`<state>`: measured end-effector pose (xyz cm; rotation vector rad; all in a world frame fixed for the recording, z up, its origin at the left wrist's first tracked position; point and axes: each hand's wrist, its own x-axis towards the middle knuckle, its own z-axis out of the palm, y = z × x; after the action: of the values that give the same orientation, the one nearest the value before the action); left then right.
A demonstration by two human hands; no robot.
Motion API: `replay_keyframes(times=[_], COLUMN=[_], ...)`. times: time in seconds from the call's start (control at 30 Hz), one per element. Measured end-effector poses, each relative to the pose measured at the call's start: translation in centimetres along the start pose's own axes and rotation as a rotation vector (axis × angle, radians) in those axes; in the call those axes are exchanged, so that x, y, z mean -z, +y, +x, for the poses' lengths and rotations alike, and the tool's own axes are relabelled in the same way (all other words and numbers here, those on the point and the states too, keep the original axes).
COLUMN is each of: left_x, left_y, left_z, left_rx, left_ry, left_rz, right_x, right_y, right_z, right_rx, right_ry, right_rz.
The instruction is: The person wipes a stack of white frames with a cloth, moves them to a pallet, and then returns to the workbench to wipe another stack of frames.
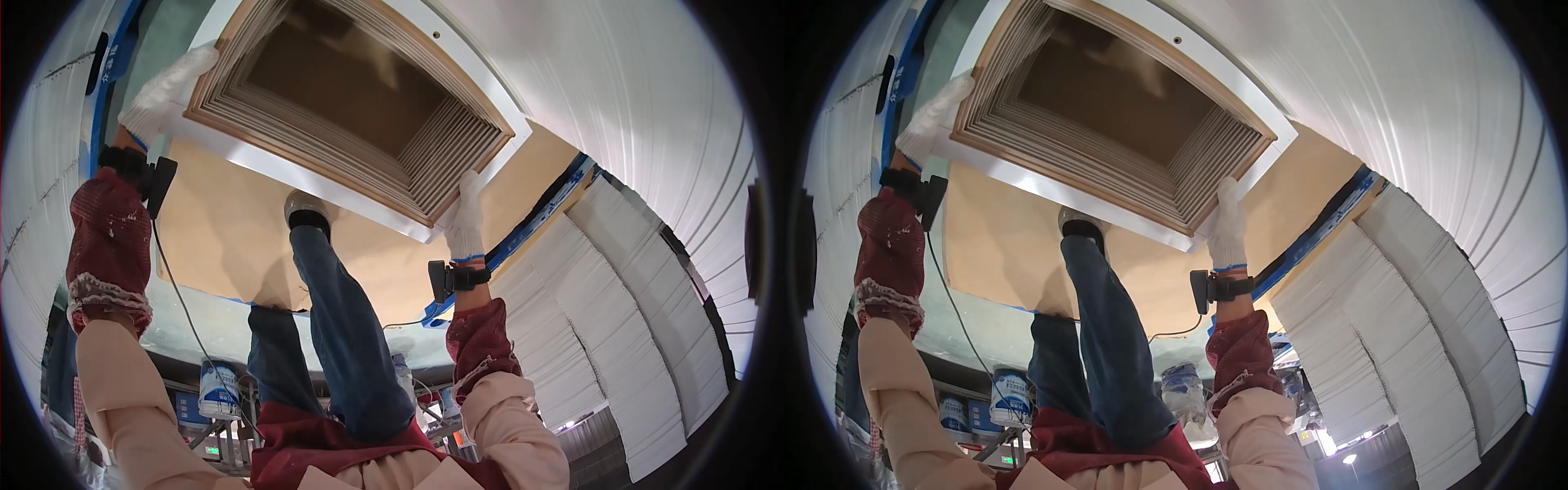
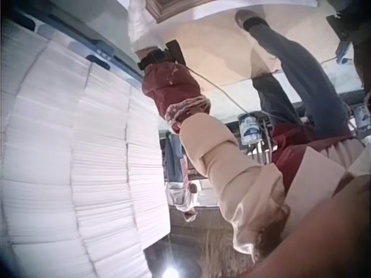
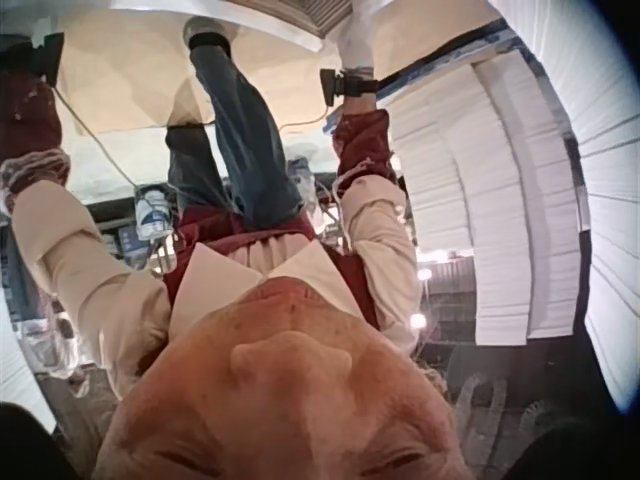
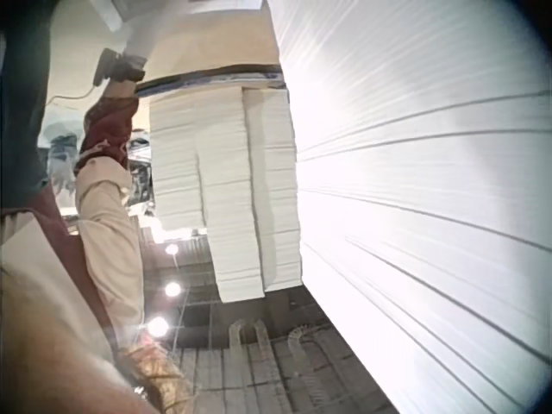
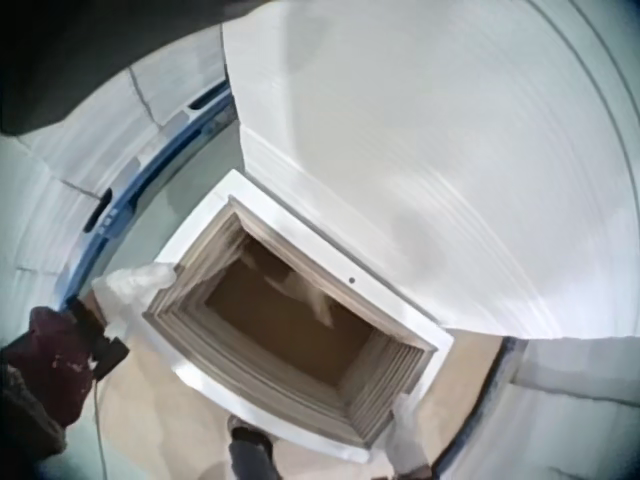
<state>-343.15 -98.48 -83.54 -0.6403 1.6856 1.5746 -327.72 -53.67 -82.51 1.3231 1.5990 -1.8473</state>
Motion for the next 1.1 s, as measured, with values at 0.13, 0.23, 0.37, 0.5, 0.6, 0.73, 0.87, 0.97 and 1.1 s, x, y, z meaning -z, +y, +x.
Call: replay_keyframes(times=[0.13, 0.23, 0.37, 0.5, 0.6, 0.73, 0.87, 0.97, 1.1], left_x=[1.7, 7.1, 8.1, 9.0, 7.8, 4.6, 5.3, 4.4, 6.6], left_y=[-1.4, -7.5, -15.4, -16.7, -16.4, -13.8, -14.4, -15.9, -19.8], left_z=[-0.5, -1.4, -7.6, -10.5, -10.1, -10.0, -11.3, -13.0, -23.3], left_rx=[-0.013, -0.068, 0.087, 0.191, 0.168, 0.195, 0.207, -0.153, -0.028], left_ry=[0.001, 0.010, 0.030, -0.135, -0.097, -0.121, -0.085, -0.087, -0.005], left_rz=[0.062, 0.006, -0.099, -0.255, -0.237, -0.268, -0.316, -0.037, 0.245], right_x=[0.5, 0.2, 5.2, 2.6, 2.5, 2.1, 2.1, 3.5, 4.1], right_y=[1.0, 1.7, 8.3, 8.3, 8.8, 8.1, 8.4, 7.6, 6.9], right_z=[-0.9, -1.6, -4.3, -5.7, -5.5, -5.4, -5.1, -7.9, -19.3], right_rx=[-0.057, -0.049, -0.141, -0.134, -0.110, -0.008, 0.081, 0.029, -0.075], right_ry=[0.032, -0.020, 0.036, -0.016, -0.079, -0.188, -0.259, -0.350, -0.134], right_rz=[-0.006, 0.025, -0.472, -0.503, 0.031, 0.204, 0.204, 0.249, 0.107])
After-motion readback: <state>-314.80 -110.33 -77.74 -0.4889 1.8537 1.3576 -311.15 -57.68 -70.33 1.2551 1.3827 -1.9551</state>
